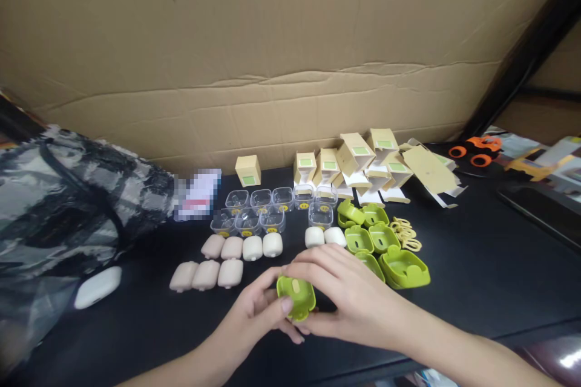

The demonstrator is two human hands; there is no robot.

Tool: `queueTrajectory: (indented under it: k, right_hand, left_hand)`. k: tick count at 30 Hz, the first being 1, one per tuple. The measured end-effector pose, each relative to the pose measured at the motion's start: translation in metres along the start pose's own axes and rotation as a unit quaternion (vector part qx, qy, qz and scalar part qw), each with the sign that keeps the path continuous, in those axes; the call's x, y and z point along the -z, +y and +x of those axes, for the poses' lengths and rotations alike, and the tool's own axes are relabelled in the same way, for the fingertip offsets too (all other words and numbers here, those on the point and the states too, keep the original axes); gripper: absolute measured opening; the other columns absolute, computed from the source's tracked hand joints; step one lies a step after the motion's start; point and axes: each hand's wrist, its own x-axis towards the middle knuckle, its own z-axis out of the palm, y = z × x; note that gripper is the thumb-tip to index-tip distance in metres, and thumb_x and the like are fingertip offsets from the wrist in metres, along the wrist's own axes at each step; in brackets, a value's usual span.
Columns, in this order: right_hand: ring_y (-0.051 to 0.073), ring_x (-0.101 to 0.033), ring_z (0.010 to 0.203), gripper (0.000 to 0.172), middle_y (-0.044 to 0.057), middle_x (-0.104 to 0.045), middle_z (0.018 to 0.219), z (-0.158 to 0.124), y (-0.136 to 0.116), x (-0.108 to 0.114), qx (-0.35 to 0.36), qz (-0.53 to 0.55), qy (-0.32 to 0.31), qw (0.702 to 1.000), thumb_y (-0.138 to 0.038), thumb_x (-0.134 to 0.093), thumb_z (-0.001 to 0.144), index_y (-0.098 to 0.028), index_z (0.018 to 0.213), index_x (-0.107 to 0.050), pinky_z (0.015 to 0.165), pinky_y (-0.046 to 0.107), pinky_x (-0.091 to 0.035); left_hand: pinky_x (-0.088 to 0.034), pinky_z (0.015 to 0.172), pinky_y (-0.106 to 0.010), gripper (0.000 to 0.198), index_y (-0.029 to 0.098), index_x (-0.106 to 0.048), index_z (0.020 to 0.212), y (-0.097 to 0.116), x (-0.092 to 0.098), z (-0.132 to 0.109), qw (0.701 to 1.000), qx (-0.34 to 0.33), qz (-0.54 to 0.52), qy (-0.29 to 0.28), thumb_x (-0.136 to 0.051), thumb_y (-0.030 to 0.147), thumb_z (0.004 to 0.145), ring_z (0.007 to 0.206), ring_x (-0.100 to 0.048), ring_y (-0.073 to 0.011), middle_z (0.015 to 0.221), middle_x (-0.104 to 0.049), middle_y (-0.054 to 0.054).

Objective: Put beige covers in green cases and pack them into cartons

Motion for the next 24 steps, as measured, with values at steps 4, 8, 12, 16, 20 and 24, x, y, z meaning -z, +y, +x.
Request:
queueTrajectory:
  k: [4, 8, 12, 16, 20, 24]
  right_hand:
    - [0.022, -0.061, 0.104, 0.034, 0.008, -0.065, 0.110, 0.003, 0.012, 0.014, -0.006, -0.033, 0.006, 0.999, -0.033, -0.058, 0.089, -0.024, 0.121, -0.054, 0.085, 0.034, -0.050]
    - [0.027, -0.060, 0.099, 0.023, 0.013, -0.062, 0.107, 0.013, 0.032, 0.021, 0.019, -0.233, 0.013, 0.972, -0.025, -0.051, 0.092, -0.019, 0.110, -0.063, 0.080, 0.041, -0.049]
    - [0.033, -0.060, 0.098, 0.029, 0.020, -0.062, 0.112, 0.020, 0.041, 0.014, 0.055, -0.356, -0.036, 0.932, -0.027, -0.060, 0.085, -0.010, 0.108, -0.065, 0.079, 0.045, -0.050]
    - [0.032, -0.062, 0.096, 0.030, 0.020, -0.063, 0.114, 0.021, 0.041, 0.006, 0.059, -0.367, -0.047, 0.927, -0.027, -0.064, 0.081, -0.011, 0.106, -0.065, 0.080, 0.046, -0.050]
    - [0.031, -0.062, 0.094, 0.027, 0.018, -0.064, 0.111, 0.020, 0.041, 0.007, 0.051, -0.345, -0.052, 0.936, -0.016, -0.065, 0.077, -0.011, 0.104, -0.062, 0.077, 0.044, -0.051]
    - [0.029, -0.058, 0.105, 0.027, 0.014, -0.061, 0.115, 0.016, 0.036, 0.018, 0.008, -0.230, -0.045, 0.972, -0.022, -0.063, 0.081, -0.016, 0.106, -0.055, 0.083, 0.042, -0.051]
  left_hand:
    - [-0.053, 0.053, -0.024, 0.038, 0.015, -0.054, 0.097, 0.002, -0.001, -0.001, 1.000, 0.015, 0.000, 0.022, -0.067, 0.045, 0.077, 0.056, -0.064, -0.0125, 0.070, -0.069, -0.004]
    - [-0.043, 0.039, -0.016, 0.029, 0.016, -0.052, 0.085, 0.001, 0.001, -0.001, 0.999, 0.020, 0.010, 0.031, -0.064, 0.042, 0.079, 0.039, -0.056, -0.0083, 0.051, -0.062, 0.002]
    - [-0.040, 0.037, -0.014, 0.026, 0.017, -0.052, 0.085, 0.000, 0.002, -0.001, 0.999, 0.012, -0.009, 0.036, -0.065, 0.039, 0.078, 0.039, -0.058, -0.0083, 0.052, -0.062, 0.004]
    - [-0.046, 0.041, -0.018, 0.028, 0.019, -0.046, 0.080, -0.003, 0.002, 0.000, 0.999, 0.015, -0.028, 0.012, -0.060, 0.043, 0.082, 0.042, -0.062, -0.0121, 0.059, -0.072, -0.005]
    - [-0.050, 0.044, -0.022, 0.035, 0.020, -0.041, 0.081, -0.006, 0.003, 0.002, 0.998, 0.019, -0.058, -0.003, -0.060, 0.049, 0.080, 0.050, -0.067, -0.0156, 0.077, -0.077, -0.013]
    - [-0.051, 0.045, -0.023, 0.038, 0.016, -0.048, 0.096, -0.005, 0.006, 0.006, 0.997, 0.015, -0.072, -0.004, -0.061, 0.048, 0.080, 0.049, -0.065, -0.0136, 0.081, -0.076, -0.014]
